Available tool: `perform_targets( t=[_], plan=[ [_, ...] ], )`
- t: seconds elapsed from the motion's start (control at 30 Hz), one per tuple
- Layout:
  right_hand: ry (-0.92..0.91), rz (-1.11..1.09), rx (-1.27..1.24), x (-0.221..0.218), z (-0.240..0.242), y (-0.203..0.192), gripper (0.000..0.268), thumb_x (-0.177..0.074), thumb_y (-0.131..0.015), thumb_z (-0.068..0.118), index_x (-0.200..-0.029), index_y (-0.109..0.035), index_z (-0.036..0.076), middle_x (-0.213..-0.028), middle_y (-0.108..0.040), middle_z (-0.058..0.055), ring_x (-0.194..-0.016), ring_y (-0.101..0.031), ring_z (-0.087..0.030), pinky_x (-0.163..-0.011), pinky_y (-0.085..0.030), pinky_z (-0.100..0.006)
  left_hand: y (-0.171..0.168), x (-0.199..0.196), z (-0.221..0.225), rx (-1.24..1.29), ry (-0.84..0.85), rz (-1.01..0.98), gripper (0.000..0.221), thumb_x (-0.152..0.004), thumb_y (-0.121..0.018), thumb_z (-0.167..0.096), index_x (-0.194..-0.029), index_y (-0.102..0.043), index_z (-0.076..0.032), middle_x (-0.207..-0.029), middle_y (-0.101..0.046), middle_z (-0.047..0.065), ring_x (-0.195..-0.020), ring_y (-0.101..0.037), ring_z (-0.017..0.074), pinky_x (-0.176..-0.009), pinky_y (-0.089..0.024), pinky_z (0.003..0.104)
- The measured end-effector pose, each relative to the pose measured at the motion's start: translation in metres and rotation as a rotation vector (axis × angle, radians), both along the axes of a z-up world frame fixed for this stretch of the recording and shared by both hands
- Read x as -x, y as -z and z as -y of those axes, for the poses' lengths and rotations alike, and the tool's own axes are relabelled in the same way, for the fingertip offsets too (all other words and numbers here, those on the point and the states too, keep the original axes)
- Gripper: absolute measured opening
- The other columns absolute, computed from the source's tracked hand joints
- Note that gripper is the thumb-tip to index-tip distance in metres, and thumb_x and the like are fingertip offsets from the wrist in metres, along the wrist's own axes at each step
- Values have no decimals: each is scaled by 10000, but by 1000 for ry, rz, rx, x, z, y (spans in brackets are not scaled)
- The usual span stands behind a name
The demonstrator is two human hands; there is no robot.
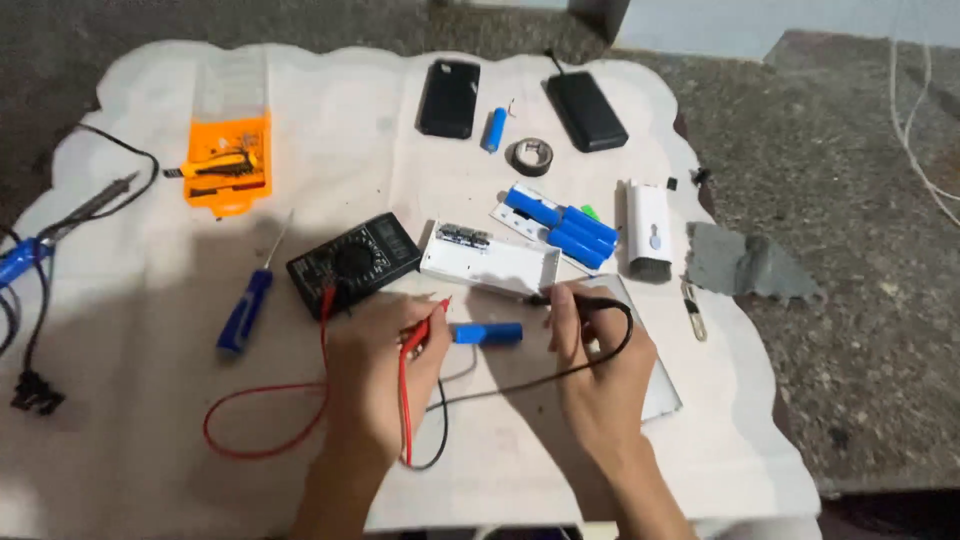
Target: Testing the voltage of a lithium-ion battery cell using a digital multimeter as part of an electronics repair task.
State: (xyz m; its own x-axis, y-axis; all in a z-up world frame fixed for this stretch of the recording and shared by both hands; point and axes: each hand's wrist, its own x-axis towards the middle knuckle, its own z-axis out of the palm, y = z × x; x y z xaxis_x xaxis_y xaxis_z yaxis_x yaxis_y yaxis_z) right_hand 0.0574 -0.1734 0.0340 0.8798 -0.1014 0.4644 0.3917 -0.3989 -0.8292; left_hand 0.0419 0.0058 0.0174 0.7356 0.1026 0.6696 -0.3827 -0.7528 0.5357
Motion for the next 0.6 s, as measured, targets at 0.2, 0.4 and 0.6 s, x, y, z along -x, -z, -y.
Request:
perform_targets(
  t=[0.2,0.4,0.6],
  plan=[
    [82,-76,154,-15,5,48,285,-1009,-596,210,-744,-633,112,-702,-677,26,-598,-569,-112,-626,-461,-274,17,2,-1,269,9,-186,77,-855,-748,-16,-789,-711,-32,-773,-733,45,-679,-672,103,-624,-573,216],
    [219,-251,118,-22,2,60,241,-912,-669,296,-786,-745,105,-678,-767,26,-537,-539,-114,-563,-470,-288,45,-12,-1,101,-106,-15,77,-791,-819,-114,-780,-744,-127,-722,-709,9,-616,-678,146,-600,-569,293],
    [121,-3,-11,-12,8,57,131,-906,-684,192,-822,-740,109,-623,-694,35,-552,-536,-53,-533,-448,-256,21,1,9,111,-143,37,62,-784,-815,-148,-775,-772,-192,-693,-728,-67,-604,-686,49,-601,-534,213]
  ],
)
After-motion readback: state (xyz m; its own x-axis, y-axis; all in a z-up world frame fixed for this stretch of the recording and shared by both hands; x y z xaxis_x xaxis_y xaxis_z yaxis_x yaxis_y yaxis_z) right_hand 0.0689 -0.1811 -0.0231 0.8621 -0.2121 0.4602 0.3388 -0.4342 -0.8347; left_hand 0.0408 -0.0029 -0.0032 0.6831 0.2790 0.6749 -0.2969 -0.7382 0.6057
